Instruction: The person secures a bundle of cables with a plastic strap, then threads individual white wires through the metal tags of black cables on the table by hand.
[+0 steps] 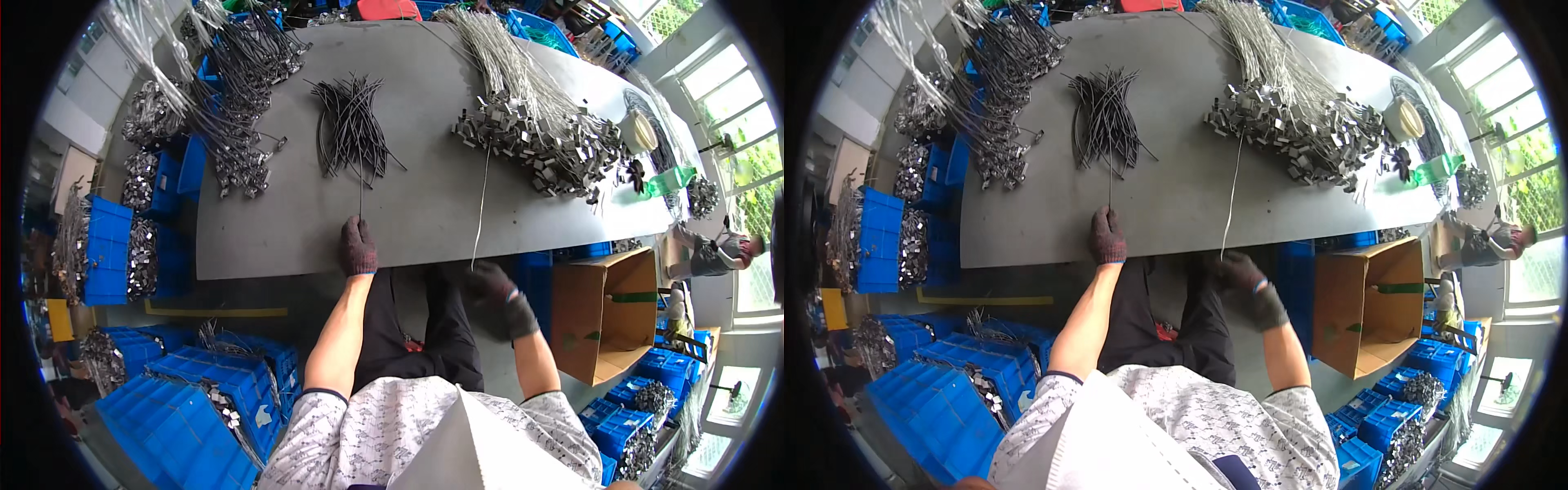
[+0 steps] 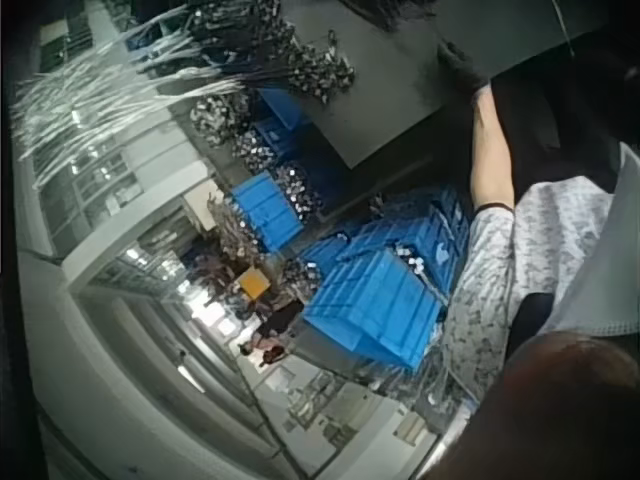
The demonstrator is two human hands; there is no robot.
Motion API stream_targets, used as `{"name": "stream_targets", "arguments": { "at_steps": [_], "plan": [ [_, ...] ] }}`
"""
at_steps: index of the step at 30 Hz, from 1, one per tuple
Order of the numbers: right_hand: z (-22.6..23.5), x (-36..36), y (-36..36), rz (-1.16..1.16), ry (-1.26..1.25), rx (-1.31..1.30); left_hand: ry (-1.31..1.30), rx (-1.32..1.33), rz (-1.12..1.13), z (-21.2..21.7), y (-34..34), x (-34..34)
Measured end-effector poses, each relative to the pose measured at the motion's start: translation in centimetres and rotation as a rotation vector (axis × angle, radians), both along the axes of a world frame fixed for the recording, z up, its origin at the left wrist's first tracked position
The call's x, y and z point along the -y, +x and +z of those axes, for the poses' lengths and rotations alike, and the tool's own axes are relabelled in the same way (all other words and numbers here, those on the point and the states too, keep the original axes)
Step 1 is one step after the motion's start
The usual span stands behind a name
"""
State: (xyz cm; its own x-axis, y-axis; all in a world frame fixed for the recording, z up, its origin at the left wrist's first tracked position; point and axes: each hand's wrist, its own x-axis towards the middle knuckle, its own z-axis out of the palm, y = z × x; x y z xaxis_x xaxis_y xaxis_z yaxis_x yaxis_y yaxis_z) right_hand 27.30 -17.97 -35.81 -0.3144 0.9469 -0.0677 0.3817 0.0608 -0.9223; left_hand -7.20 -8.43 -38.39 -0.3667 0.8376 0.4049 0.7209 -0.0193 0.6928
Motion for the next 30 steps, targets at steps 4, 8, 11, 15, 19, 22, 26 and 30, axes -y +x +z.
{"name": "stream_targets", "arguments": {
  "at_steps": [4, 8, 11, 15, 19, 22, 26, 30],
  "plan": [
    [-2.0, 15.8, 1.8, -0.355, -0.145, 0.800, 0.109, 0.021, -0.031, -1.9, -1.5, -0.3],
    [-9.8, 37.8, 9.1, -0.382, -0.486, 0.922, -0.288, 0.962, -0.065, 4.7, 3.3, 1.1],
    [-7.4, 43.6, 8.6, -0.153, -0.783, 0.857, -0.398, 1.187, -0.278, 6.6, 9.2, 2.3],
    [-4.6, 45.9, 3.9, -0.330, -0.706, 0.890, -0.634, 1.221, -0.408, 3.5, 20.4, 4.1],
    [-3.2, 44.9, 2.5, -0.340, -0.590, 0.780, -0.404, 0.636, -0.118, -9.7, 23.4, 5.0],
    [-4.7, 50.4, 1.7, -0.479, -0.688, 0.675, -0.662, 1.570, -0.230, 0.9, 27.6, 9.5],
    [-3.2, 52.0, 2.0, -0.202, -0.867, 0.769, -0.404, 1.407, -0.289, 8.4, 24.1, 5.8],
    [-2.4, 49.0, 3.3, -0.292, -0.888, 0.786, 0.027, 1.341, -0.290, 14.5, 18.9, -2.2]
  ]
}}
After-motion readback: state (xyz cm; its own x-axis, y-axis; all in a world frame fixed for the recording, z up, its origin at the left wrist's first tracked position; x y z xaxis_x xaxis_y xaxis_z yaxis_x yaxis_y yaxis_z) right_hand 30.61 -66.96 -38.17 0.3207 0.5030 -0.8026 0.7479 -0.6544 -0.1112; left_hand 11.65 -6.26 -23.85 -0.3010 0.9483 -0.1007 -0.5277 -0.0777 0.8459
